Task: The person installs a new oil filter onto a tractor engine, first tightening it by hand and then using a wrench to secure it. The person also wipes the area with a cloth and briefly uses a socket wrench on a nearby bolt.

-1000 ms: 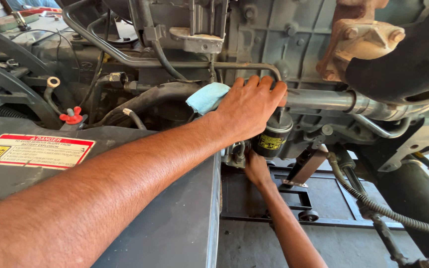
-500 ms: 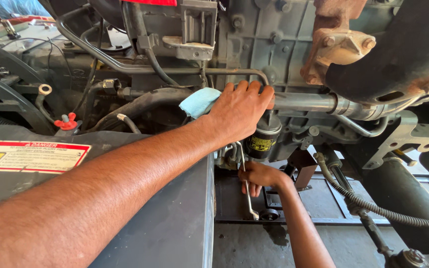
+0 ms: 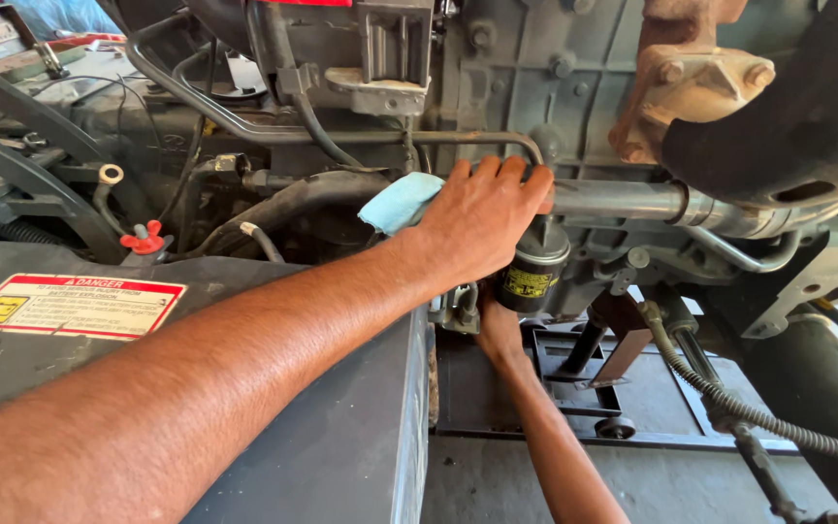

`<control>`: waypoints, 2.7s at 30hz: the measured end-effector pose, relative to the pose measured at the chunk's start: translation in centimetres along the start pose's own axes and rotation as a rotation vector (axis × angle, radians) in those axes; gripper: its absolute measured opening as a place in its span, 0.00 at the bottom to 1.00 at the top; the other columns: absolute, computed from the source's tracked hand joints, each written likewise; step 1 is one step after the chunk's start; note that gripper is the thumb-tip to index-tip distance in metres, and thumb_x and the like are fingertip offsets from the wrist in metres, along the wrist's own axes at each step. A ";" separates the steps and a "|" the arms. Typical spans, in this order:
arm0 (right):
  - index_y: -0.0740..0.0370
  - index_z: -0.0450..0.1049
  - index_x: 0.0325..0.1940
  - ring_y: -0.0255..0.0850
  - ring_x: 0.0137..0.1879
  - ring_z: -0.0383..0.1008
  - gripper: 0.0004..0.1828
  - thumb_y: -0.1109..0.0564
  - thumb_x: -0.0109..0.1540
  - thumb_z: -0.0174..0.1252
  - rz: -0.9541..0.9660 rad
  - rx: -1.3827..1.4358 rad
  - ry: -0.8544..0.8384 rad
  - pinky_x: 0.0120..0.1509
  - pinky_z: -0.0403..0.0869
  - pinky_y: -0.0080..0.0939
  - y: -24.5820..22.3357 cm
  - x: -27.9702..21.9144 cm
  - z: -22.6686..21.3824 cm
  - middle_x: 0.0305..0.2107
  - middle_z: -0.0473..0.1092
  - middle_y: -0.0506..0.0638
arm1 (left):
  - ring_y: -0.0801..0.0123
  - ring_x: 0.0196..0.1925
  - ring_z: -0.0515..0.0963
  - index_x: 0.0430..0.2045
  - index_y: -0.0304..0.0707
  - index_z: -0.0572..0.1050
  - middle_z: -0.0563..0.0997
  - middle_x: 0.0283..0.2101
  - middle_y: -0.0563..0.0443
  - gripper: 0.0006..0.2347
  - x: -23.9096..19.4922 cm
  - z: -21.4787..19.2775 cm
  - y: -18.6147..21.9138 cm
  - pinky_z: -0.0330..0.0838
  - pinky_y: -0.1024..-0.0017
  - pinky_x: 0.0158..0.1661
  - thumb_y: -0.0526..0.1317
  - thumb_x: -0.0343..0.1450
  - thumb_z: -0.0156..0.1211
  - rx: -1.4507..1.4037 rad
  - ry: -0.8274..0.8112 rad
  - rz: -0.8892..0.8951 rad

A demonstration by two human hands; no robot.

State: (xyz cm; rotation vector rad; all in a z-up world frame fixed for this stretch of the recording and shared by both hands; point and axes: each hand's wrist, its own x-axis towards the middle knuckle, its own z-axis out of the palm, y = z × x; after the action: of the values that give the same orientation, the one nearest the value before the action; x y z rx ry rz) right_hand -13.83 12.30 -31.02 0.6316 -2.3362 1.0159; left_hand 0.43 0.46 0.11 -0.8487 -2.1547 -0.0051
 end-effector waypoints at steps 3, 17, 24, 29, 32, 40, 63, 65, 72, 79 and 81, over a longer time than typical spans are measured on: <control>0.68 0.71 0.56 0.70 0.57 0.68 0.18 0.61 0.63 0.51 0.013 -0.066 -0.022 0.58 0.68 0.61 -1.8 0.1 -1.5 0.49 0.70 0.73 | 0.50 0.43 0.80 0.45 0.33 0.71 0.79 0.40 0.39 0.12 0.0 -0.5 0.1 0.71 0.50 0.41 0.38 0.71 0.58 0.029 -0.008 0.003; 0.66 0.70 0.46 0.43 0.21 0.71 0.12 0.56 0.68 0.44 0.571 0.246 -0.818 0.26 0.72 0.45 -9.7 1.0 -12.5 0.23 0.75 0.57 | 0.52 0.44 0.80 0.47 0.34 0.71 0.78 0.42 0.40 0.14 0.0 -0.5 -0.1 0.72 0.51 0.40 0.35 0.68 0.59 0.058 -0.106 -0.006; 0.70 0.72 0.47 0.62 0.42 0.76 0.14 0.62 0.61 0.48 0.031 -0.007 -0.401 0.44 0.75 0.57 0.3 0.8 -2.8 0.36 0.75 0.67 | 0.52 0.43 0.80 0.45 0.34 0.71 0.79 0.40 0.40 0.12 0.1 0.1 0.0 0.71 0.50 0.40 0.37 0.70 0.59 0.030 -0.035 -0.016; 0.78 0.68 0.52 0.76 0.52 0.66 0.23 0.63 0.55 0.54 -0.134 -0.026 0.049 0.53 0.67 0.65 1.0 0.5 1.4 0.42 0.70 0.78 | 0.52 0.43 0.80 0.44 0.35 0.72 0.79 0.41 0.40 0.11 0.2 -0.1 0.2 0.71 0.50 0.40 0.40 0.71 0.58 0.036 -0.032 -0.028; 0.77 0.70 0.51 0.75 0.51 0.68 0.20 0.60 0.58 0.55 -0.094 0.043 0.039 0.52 0.68 0.65 -0.7 0.1 0.0 0.42 0.71 0.77 | 0.52 0.43 0.80 0.46 0.34 0.72 0.79 0.41 0.40 0.12 0.0 -0.1 0.1 0.71 0.51 0.40 0.39 0.70 0.58 0.045 -0.015 -0.024; 0.75 0.76 0.42 0.51 0.31 0.84 0.16 0.61 0.64 0.45 0.394 0.196 -0.655 0.34 0.83 0.49 -1.8 0.3 -5.5 0.29 0.80 0.62 | 0.49 0.44 0.80 0.43 0.35 0.72 0.80 0.41 0.40 0.10 -0.2 -0.7 0.3 0.70 0.50 0.41 0.40 0.72 0.57 0.024 0.006 -0.019; 0.73 0.68 0.53 0.75 0.51 0.67 0.18 0.62 0.61 0.52 -0.050 -0.012 0.048 0.52 0.67 0.65 -0.2 -0.2 -0.2 0.43 0.69 0.76 | 0.50 0.40 0.80 0.42 0.34 0.73 0.79 0.38 0.40 0.09 0.5 -0.7 0.4 0.70 0.53 0.38 0.35 0.69 0.58 0.038 -0.005 -0.007; 0.72 0.70 0.52 0.73 0.50 0.69 0.15 0.62 0.63 0.51 0.021 -0.029 -0.102 0.51 0.69 0.64 -0.5 -0.1 -1.6 0.41 0.71 0.75 | 0.50 0.41 0.80 0.41 0.36 0.73 0.79 0.38 0.40 0.08 0.3 -0.7 0.4 0.70 0.52 0.38 0.36 0.71 0.58 0.025 -0.004 -0.014; 0.74 0.72 0.43 0.45 0.27 0.79 0.15 0.59 0.67 0.43 0.487 0.301 -0.781 0.32 0.81 0.45 -6.1 0.5 -10.0 0.27 0.78 0.60 | 0.50 0.42 0.80 0.42 0.34 0.73 0.80 0.39 0.40 0.09 0.1 -0.7 0.5 0.71 0.53 0.39 0.38 0.71 0.59 0.021 -0.003 -0.020; 0.63 0.68 0.45 0.42 0.21 0.70 0.10 0.58 0.67 0.43 0.585 0.278 -0.805 0.25 0.75 0.44 -9.1 1.0 -12.7 0.26 0.75 0.60 | 0.51 0.42 0.80 0.41 0.34 0.73 0.79 0.38 0.40 0.10 0.1 -0.5 0.4 0.71 0.53 0.40 0.38 0.70 0.59 0.036 -0.001 -0.024; 0.70 0.71 0.46 0.48 0.26 0.73 0.12 0.60 0.66 0.43 0.551 0.234 -0.828 0.30 0.75 0.49 -6.2 1.0 -10.6 0.28 0.77 0.63 | 0.51 0.42 0.80 0.41 0.35 0.73 0.79 0.38 0.40 0.10 0.1 -0.2 0.4 0.71 0.53 0.39 0.38 0.70 0.59 0.033 0.015 -0.029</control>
State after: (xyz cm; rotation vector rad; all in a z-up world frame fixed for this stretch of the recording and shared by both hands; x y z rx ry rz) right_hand -8.08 16.37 -20.92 0.5721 -3.2627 1.4896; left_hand 0.74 0.73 0.24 -0.7958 -2.1474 0.0088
